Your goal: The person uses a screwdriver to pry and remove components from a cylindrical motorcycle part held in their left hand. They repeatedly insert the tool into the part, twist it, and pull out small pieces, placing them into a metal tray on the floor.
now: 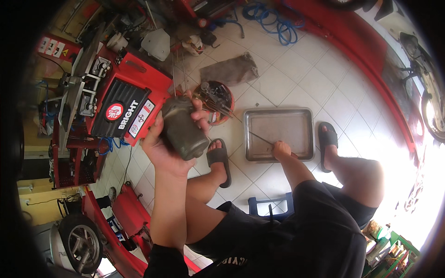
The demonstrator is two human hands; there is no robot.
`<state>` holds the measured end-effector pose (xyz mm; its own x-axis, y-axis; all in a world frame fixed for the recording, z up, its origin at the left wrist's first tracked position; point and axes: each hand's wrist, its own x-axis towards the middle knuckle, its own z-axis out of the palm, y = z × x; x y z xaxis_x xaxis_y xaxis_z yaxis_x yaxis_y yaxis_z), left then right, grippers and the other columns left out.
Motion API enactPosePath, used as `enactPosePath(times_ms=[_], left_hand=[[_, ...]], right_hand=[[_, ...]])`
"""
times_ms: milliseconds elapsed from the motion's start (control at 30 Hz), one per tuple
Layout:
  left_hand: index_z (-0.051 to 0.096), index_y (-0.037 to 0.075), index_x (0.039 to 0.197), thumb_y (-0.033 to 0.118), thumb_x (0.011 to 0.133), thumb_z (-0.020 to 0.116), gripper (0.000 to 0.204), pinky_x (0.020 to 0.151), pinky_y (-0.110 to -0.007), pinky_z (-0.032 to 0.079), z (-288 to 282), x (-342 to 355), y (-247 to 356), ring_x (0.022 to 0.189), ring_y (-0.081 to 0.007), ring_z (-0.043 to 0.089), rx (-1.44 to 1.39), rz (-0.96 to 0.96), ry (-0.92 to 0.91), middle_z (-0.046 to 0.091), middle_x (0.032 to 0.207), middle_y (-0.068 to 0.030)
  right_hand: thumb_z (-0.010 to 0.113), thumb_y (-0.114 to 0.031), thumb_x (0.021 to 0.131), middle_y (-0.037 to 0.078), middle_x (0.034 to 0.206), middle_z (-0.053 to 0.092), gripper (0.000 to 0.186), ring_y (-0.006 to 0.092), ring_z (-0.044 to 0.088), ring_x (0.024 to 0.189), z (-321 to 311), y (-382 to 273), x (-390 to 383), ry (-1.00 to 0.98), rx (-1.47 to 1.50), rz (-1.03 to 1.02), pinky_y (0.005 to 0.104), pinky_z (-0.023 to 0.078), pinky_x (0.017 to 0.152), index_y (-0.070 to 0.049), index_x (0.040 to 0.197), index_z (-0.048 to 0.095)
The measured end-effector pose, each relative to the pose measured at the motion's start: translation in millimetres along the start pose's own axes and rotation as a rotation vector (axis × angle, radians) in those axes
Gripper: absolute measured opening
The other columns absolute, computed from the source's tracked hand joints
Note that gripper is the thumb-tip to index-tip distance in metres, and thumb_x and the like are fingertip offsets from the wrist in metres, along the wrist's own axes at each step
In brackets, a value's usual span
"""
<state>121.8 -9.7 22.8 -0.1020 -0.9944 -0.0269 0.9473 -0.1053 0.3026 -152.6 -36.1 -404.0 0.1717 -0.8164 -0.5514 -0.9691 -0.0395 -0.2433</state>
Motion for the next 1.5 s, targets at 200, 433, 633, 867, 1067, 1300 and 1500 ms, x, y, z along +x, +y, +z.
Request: enactPosePath(times_ms=[200,433,633,867,1067,1300,1500], left_hand=[[0.046,-0.008,0.139,0.036,0.090,0.078,0.074,0.107,-0.046,0.048,13,1,5,0.121,-0.0345,0.050,-0.213,0.148,0.216,0.052,0.130,-0.0240],[0.057,-0.008,0.119,0.036,0.100,0.059,0.049,0.107,-0.047,0.050,17,5,-3,0.104,-0.0306,0.061,-0.249,0.229,0.271,0.062,0.110,-0.0202],[0.051,-0.009,0.128,0.037,0.098,0.061,0.056,0.107,-0.047,0.051,22,6,-26,0.107,-0.0323,0.060,-0.405,0.034,0.054,0.057,0.119,-0.0219],[0.050,-0.007,0.135,0.042,0.099,0.061,0.062,0.106,-0.046,0.050,30,2,-67,0.113,-0.0335,0.060,-0.241,-0.093,-0.039,0.056,0.126,-0.0223],[0.053,-0.001,0.138,0.040,0.101,0.058,0.056,0.104,-0.047,0.049,23,12,-92,0.117,-0.0333,0.061,0.167,-0.007,0.105,0.063,0.126,-0.0192],[0.051,0.002,0.141,0.038,0.098,0.064,0.058,0.104,-0.047,0.049,23,20,-104,0.118,-0.0315,0.061,0.350,0.010,0.015,0.061,0.128,-0.0168],[0.046,0.005,0.147,0.042,0.099,0.060,0.062,0.105,-0.053,0.047,17,20,-104,0.127,-0.0343,0.056,0.429,0.091,-0.005,0.057,0.137,-0.0126]], right_hand=[[0.077,-0.025,0.086,0.014,0.106,0.077,0.022,0.0367,0.073,0.099,-22,11,6,0.107,0.223,-0.021,0.0462,0.058,0.087,-0.010,0.102,0.079],[0.080,-0.022,0.083,0.015,0.104,0.077,0.030,0.0298,0.074,0.093,-178,-18,-19,0.250,0.556,-0.129,0.0421,0.058,0.084,-0.009,0.110,0.079],[0.083,-0.018,0.084,0.008,0.073,0.062,0.040,0.0161,0.061,0.058,-346,-82,-129,0.126,1.192,-0.361,0.0331,0.047,0.046,0.005,0.115,0.073],[0.087,-0.015,0.084,-0.003,0.059,0.061,0.027,0.0021,0.049,0.050,-393,-127,-259,0.160,1.199,-0.686,0.0237,0.038,0.046,0.002,0.102,0.076],[0.087,-0.013,0.082,-0.002,0.058,0.063,0.023,-0.0006,0.043,0.051,-391,-116,-248,0.133,1.202,-0.568,0.0221,0.033,0.050,0.000,0.100,0.079],[0.088,-0.013,0.081,-0.001,0.058,0.063,0.022,0.0004,0.045,0.052,-387,-108,-236,0.201,1.286,-0.571,0.0231,0.032,0.049,0.000,0.097,0.078],[0.088,-0.012,0.081,-0.003,0.055,0.058,0.022,0.0006,0.044,0.050,-393,-105,-242,0.139,1.257,-0.530,0.0234,0.031,0.048,0.000,0.095,0.078]])
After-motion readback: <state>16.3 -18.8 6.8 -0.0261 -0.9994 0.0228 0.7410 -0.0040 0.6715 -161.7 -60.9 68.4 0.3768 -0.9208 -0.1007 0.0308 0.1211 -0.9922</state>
